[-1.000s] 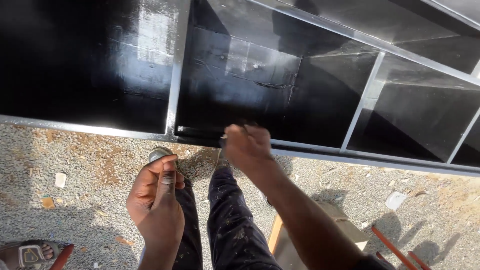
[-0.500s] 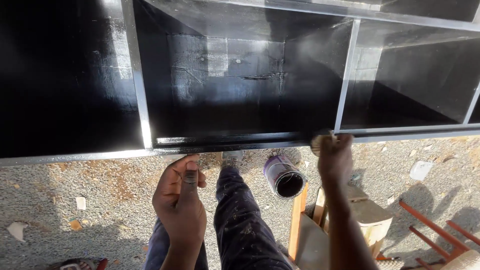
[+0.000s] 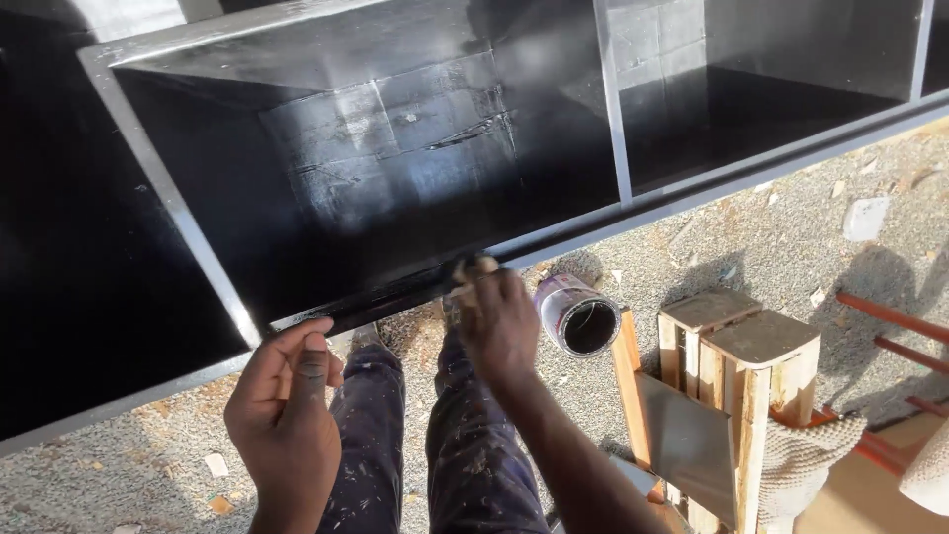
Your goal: Painting a wooden shelf unit with black paint using a sponge applicator.
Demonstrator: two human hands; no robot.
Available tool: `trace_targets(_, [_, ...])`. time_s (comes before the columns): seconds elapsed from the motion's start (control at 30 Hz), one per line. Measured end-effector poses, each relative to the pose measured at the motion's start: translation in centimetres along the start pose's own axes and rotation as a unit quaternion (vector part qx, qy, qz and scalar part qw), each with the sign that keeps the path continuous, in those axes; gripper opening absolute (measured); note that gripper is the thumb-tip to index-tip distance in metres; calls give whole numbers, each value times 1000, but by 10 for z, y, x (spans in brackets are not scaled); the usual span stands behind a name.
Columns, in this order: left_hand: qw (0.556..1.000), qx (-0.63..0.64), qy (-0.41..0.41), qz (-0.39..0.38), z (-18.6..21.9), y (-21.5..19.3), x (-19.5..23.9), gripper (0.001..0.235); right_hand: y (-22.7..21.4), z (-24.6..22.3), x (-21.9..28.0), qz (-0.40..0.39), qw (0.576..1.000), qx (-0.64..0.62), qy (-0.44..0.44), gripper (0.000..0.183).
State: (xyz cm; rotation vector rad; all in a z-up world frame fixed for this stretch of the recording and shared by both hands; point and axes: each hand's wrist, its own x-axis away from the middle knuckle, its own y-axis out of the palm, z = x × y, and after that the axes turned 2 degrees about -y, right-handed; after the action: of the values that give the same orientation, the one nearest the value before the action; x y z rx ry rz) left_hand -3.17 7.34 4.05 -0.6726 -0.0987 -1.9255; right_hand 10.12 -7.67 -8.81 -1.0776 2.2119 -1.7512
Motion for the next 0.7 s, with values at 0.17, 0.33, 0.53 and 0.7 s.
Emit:
trace_targets(0.17, [999,8,-23,-46,6,44,10,25,-89,169,-60,157,981,60,100,28])
trace_targets(0.33, [997,-24,-35,-57,5,64,18,24,-138,200,-81,192,950,-126,209,9])
trace_targets(0.53, [998,-15,-54,-31,5,85,19,26,-54,10,-43,-60,964,-85,244,47])
trace_targets(0.7, [999,13,3,29,18,89,15,18,-96,-10,-46,-128,953,-253,-110,19])
